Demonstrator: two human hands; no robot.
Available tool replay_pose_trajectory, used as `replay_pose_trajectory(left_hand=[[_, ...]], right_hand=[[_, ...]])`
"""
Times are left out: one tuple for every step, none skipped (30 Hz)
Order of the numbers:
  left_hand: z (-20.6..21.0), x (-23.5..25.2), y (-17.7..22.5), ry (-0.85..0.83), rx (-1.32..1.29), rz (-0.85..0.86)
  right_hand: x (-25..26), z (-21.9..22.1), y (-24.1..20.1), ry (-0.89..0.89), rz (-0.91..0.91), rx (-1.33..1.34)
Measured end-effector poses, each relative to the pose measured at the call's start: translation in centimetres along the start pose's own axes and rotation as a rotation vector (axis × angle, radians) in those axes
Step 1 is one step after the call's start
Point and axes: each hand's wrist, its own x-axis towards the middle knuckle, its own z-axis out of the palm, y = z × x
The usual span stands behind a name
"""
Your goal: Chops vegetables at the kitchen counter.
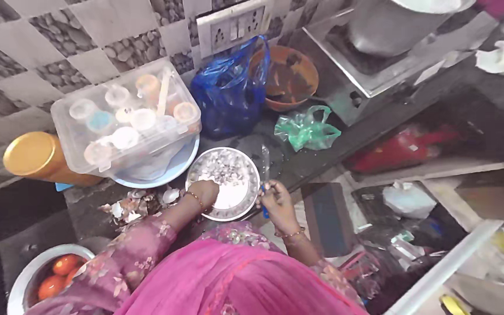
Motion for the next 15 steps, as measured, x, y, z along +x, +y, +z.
replay_pose_trajectory(left_hand=[[-0.3,-0.2,0.4,-0.01,-0.005,-0.011],[-0.5,-0.2,0.5,-0.023,-0.01,-0.022],[-0.8,-0.2,0.6,-0.033,-0.018,-0.029],[-0.9,-0.1,0.4,-0.037,-0.035,-0.034],[-0.9,0.1,-0.1,-0.032,-0.076,-0.031],[-0.6,0.2,-0.9,-0.004,-0.144,-0.013],[-0.4,0.1,-1.7,0.046,-0.238,0.021],[-0.2,-0.3,-2.5,0.116,-0.369,0.059],[0.1,-0.8,-3.2,0.207,-0.516,0.107],[0.5,-1.4,-3.7,0.292,-0.656,0.147],[1.0,-1.9,-3.8,0.369,-0.784,0.185],[1.5,-2.3,-3.8,0.439,-0.897,0.224],[1.9,-2.5,-3.6,0.492,-0.992,0.26],[2.2,-2.7,-3.3,0.522,-1.065,0.296],[2.4,-2.7,-3.1,0.539,-1.123,0.337]], right_hand=[[0.1,0.4,0.0,-0.023,-0.005,-0.008],[0.2,0.8,0.0,-0.053,-0.007,-0.017],[0.4,1.2,0.0,-0.082,-0.006,-0.029],[0.6,1.5,0.0,-0.109,-0.011,-0.04],[0.9,1.8,0.0,-0.135,-0.024,-0.05],[1.2,2.0,0.1,-0.157,-0.035,-0.061],[1.5,2.1,0.1,-0.178,-0.043,-0.091],[1.9,2.2,0.1,-0.197,-0.044,-0.137],[2.2,2.3,0.1,-0.216,-0.033,-0.194],[2.4,2.4,0.0,-0.246,-0.002,-0.247],[2.6,2.5,-0.2,-0.29,0.028,-0.281],[2.9,2.6,-0.2,-0.339,0.047,-0.294],[3.1,2.8,-0.3,-0.385,0.054,-0.297],[3.4,3.0,-0.2,-0.425,0.05,-0.293],[3.8,3.2,-0.1,-0.46,0.043,-0.289]])
